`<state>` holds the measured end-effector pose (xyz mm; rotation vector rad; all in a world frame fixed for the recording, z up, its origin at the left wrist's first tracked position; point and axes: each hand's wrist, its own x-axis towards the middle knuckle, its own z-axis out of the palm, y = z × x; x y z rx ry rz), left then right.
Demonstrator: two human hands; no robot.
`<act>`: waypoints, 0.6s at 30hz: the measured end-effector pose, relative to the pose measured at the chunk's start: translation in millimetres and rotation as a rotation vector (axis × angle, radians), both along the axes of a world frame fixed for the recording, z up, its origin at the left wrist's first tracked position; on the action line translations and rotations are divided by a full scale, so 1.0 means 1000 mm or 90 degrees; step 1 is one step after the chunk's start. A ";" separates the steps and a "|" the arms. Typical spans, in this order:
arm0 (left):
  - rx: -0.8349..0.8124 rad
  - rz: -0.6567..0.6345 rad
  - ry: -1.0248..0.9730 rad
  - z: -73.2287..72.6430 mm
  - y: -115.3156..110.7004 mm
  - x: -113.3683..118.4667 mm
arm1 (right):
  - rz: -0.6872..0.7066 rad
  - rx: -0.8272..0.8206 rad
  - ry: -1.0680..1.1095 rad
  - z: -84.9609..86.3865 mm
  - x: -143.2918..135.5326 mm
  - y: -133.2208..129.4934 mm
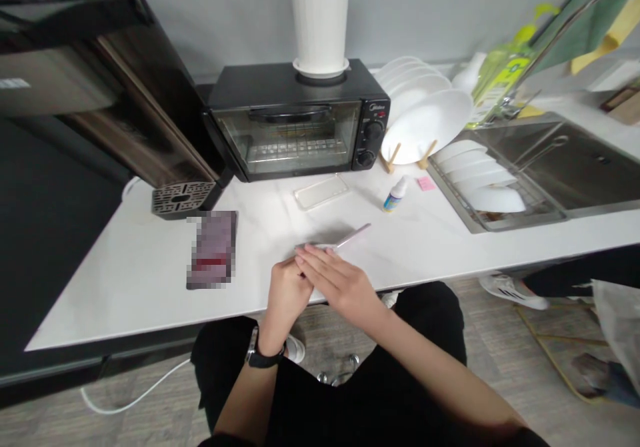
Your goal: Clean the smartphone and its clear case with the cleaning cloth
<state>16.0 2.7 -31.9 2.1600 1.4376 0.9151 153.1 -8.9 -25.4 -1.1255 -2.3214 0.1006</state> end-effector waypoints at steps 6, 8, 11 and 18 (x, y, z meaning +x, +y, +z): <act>-0.038 0.011 0.001 0.003 0.000 0.001 | -0.150 0.008 0.072 -0.002 0.009 0.008; -0.030 0.029 0.023 0.001 0.000 -0.001 | -0.059 -0.002 0.037 -0.002 0.000 0.005; -0.030 0.024 0.030 -0.001 0.000 -0.001 | -0.022 -0.010 0.017 -0.003 -0.002 0.004; -0.041 0.017 0.031 0.001 0.000 0.002 | -0.110 -0.001 0.033 -0.001 0.004 0.005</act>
